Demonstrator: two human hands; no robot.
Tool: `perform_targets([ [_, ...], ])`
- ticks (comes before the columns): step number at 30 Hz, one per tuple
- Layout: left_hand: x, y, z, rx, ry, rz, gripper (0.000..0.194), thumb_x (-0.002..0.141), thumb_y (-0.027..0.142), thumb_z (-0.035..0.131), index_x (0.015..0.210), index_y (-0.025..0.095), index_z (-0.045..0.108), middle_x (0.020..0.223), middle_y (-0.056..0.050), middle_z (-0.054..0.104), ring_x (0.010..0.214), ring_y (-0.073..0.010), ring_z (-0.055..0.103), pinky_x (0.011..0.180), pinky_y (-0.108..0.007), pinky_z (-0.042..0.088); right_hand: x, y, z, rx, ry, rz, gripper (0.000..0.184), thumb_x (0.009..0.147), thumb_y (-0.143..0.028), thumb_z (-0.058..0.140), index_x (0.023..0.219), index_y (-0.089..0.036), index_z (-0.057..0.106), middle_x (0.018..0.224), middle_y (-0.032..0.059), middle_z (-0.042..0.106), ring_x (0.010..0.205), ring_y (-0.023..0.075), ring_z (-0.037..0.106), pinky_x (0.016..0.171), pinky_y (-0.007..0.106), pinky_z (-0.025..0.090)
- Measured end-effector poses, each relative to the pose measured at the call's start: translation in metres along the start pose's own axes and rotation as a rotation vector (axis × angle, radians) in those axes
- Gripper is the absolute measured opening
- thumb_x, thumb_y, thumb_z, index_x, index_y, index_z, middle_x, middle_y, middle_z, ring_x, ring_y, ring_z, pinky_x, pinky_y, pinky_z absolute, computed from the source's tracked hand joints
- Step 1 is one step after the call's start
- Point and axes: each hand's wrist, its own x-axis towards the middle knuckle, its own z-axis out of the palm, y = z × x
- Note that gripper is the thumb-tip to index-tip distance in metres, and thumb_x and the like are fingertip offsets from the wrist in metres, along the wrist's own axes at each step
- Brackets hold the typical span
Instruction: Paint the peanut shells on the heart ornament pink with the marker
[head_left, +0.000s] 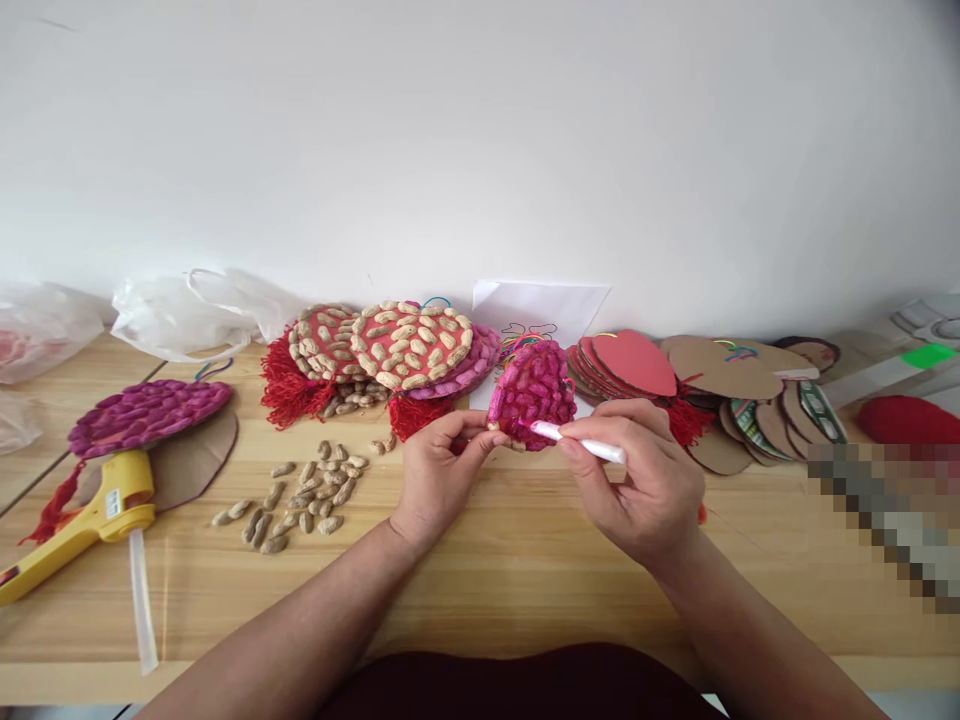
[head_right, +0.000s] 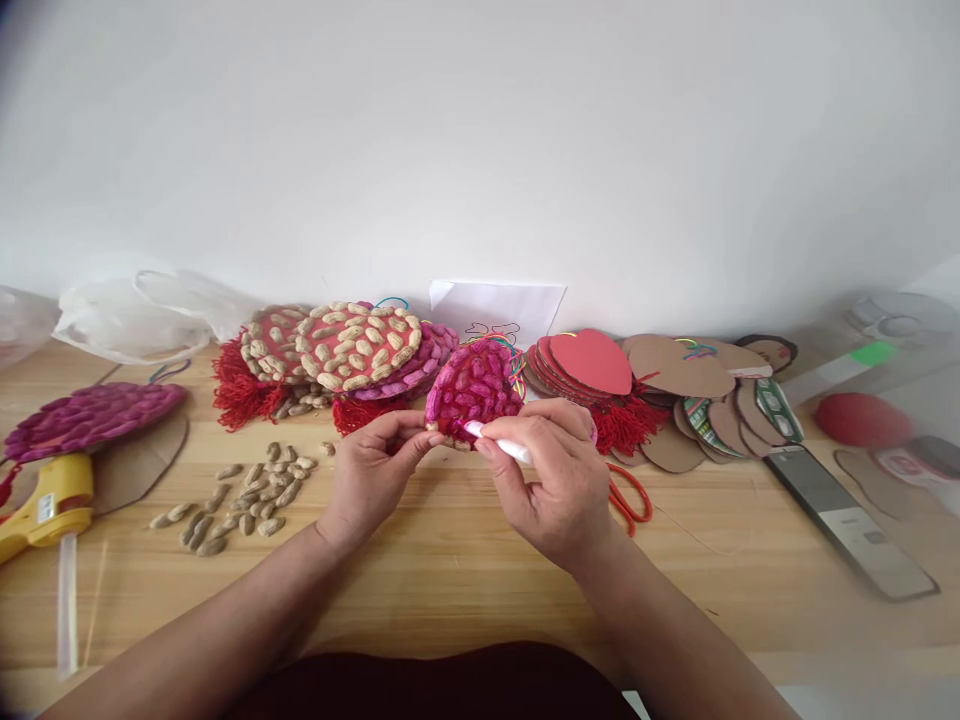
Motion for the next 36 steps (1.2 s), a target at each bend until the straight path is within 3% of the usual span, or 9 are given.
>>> perform_targets([
  [11, 0.0010, -0.0019, 0.0003, -0.065, -0.001, -0.047, 0.029, 0.076, 0.042, 0.083, 0.088, 0.017, 0.076, 0.083, -0.007, 0.080, 0.073, -0.0196, 0.074, 0.069, -0.029, 0.060, 0.0002, 0.0041, 0.0007, 0.010, -0.012, 0.055, 0.016, 0.086, -0.015, 0.071, 0.100, -0.023, 0.069, 0.084, 0.0022, 0.073, 0.088, 0.0202, 0.064, 0.079, 0.036, 0.052],
  [20, 0.0030, -0.0015, -0.0009, -0.122, -0.014, -0.148, 0.031, 0.074, 0.044, 0.084, 0.086, 0.018, 0.074, 0.078, -0.005, 0.078, 0.063, -0.0165, 0.069, 0.056, -0.026, 0.054, 0.0002, 0.0064, 0.0001, 0.078, -0.017, 0.142, 0.012, 0.088, -0.017, 0.070, 0.098, -0.023, 0.070, 0.085, 0.0027, 0.070, 0.085, 0.0194, 0.064, 0.079, 0.036, 0.053],
  [26, 0.0037, -0.0004, -0.0010, -0.155, -0.015, -0.165, 0.031, 0.073, 0.044, 0.084, 0.086, 0.018, 0.075, 0.074, -0.004, 0.076, 0.060, -0.0152, 0.066, 0.056, -0.026, 0.053, 0.0007, 0.0070, -0.0010, 0.120, 0.012, 0.173, 0.012, 0.088, -0.017, 0.069, 0.098, -0.024, 0.071, 0.086, 0.0032, 0.070, 0.088, 0.0200, 0.064, 0.079, 0.037, 0.053],
  [36, 0.0036, 0.0002, -0.0009, -0.202, -0.012, -0.205, 0.035, 0.070, 0.044, 0.087, 0.086, 0.016, 0.075, 0.077, -0.004, 0.077, 0.067, -0.0156, 0.068, 0.061, -0.025, 0.053, -0.0019, 0.0074, 0.0018, 0.055, 0.008, 0.111, 0.015, 0.087, -0.016, 0.071, 0.100, -0.024, 0.070, 0.086, 0.0031, 0.071, 0.089, 0.0203, 0.063, 0.079, 0.038, 0.051],
])
